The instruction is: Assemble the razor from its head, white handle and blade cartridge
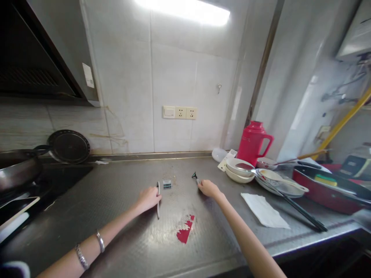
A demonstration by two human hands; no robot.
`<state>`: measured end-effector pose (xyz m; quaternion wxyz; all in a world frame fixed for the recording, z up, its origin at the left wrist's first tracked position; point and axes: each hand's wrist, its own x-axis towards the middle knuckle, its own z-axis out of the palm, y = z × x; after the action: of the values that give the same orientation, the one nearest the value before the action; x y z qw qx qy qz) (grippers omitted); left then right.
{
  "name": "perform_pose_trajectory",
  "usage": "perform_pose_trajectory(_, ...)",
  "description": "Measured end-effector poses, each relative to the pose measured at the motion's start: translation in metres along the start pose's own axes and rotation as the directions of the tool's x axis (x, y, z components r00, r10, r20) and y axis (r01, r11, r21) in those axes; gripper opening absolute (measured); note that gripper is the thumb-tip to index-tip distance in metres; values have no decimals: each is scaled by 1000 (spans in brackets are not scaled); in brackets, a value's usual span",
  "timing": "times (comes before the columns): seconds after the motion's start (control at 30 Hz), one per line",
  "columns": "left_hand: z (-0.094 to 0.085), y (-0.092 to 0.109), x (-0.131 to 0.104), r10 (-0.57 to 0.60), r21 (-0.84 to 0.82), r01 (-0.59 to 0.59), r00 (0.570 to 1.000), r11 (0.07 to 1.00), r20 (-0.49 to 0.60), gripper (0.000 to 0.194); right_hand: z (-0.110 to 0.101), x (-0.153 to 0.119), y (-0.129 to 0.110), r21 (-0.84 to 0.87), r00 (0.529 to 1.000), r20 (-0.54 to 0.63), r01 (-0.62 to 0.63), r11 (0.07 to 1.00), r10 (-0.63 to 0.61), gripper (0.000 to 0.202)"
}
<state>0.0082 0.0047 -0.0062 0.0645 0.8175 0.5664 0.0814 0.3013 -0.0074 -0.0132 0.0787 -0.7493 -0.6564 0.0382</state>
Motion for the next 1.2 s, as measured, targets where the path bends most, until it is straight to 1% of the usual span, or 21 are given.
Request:
perform_pose_trajectory(0.13, 2, 1, -1, -17, -16, 17, 1000, 1000, 4, 27, -1, -3, -2, -30, 1000, -2, -16, 999, 16, 32)
perform_pose_trajectory(0.27, 4, 1, 0, -30, -44, 29, 999, 999, -20, 27, -6, -9, -4, -54, 1000, -8, -27, 998, 27, 33)
perform_pose_trajectory(0.4, 1, 0, 4, -53, -95, 46, 996, 994, -69, 26, -15, -19, -16, -79, 997, -77, -29, 996, 22, 34)
perform_pose_trajectory(0.5, -5, 3, 7, -64, -151, 46, 991, 987, -116, 27, -22, -33, -41, -48, 988, -153, 14, 999, -21, 30)
perform_pose_trajectory(0.6, -12, 12, 8, -67, -190, 35, 984, 981, -165, 31, -28, -55, -76, 7, 972, -203, 126, 992, -122, 29)
perform_pose_trajectory(0.67, -16, 21, 7, -59, -195, 23, 982, 981, -181, 32, -31, -73, -99, 46, 959, -191, 221, 974, -208, 33)
perform_pose_trajectory(0.73, -18, 31, 6, -43, -189, 7, 981, 982, -188, 32, -33, -89, -118, 41, 944, -182, 286, 957, -275, 36)
perform_pose_trajectory(0.83, -19, 43, 3, -28, -177, -7, 981, 984, -194, 31, -32, -105, -136, -46, 933, -177, 311, 949, -314, 35)
perform_pose_trajectory(0.97, -16, 54, 5, -31, -174, -3, 981, 985, -193, 30, -26, -110, -141, -140, 944, -176, 256, 957, -278, 23)
perform_pose_trajectory(1.03, -15, 58, 7, -29, -187, -8, 980, 982, -196, 30, -23, -108, -138, -152, 946, -181, 243, 958, -269, 24)
perform_pose_trajectory(1.13, -14, 63, 9, 22, -226, -73, 976, 971, -218, 36, -22, -101, -125, -147, 946, -208, 221, 964, -249, 28)
perform_pose_trajectory(1.2, -14, 64, 10, 68, -243, -128, 968, 962, -240, 39, -24, -94, -110, -134, 948, -237, 183, 974, -211, 30)
